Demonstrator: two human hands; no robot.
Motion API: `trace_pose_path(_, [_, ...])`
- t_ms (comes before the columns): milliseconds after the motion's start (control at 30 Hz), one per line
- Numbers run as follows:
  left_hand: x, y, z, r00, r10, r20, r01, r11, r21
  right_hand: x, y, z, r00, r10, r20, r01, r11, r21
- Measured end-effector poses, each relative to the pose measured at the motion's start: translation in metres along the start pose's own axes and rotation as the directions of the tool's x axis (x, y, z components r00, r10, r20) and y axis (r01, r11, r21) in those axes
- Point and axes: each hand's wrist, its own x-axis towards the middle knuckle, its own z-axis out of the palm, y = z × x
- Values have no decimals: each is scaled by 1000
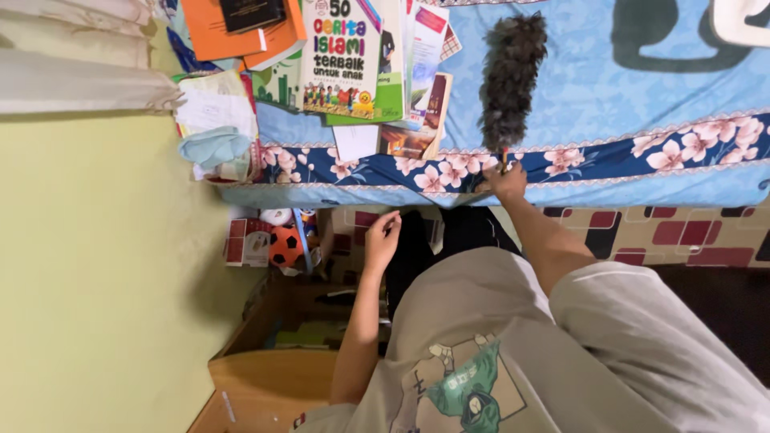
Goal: The person uses a duster to clean several books and folders on a bed, places them onto a bookshelf, and then folds a shirt on the bed.
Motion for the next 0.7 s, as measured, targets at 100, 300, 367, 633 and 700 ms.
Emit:
trace_pose_path(100, [6,13,15,999,-33,39,32,999,25,12,7,4,969,78,233,-140,955,262])
trace_pose_path(300, [9,21,22,997,-71,30,73,996,-42,28,-1,22,930,160,330,-289,875,388])
trace_pose_path(367, [11,20,20,995,-94,11,95,993,-65,29,-3,20,979,-38,201,-27,950,311])
trace_pose_path(633, [38,0,-9,998,-54,-42,48,991,-127,-2,-49,11,959,-281,47,238,881,408])
trace_pose_path(700, [52,-8,-23,999,-30,-38,26,994,-110,-21,-69,2,932,-362,9,322,841,434])
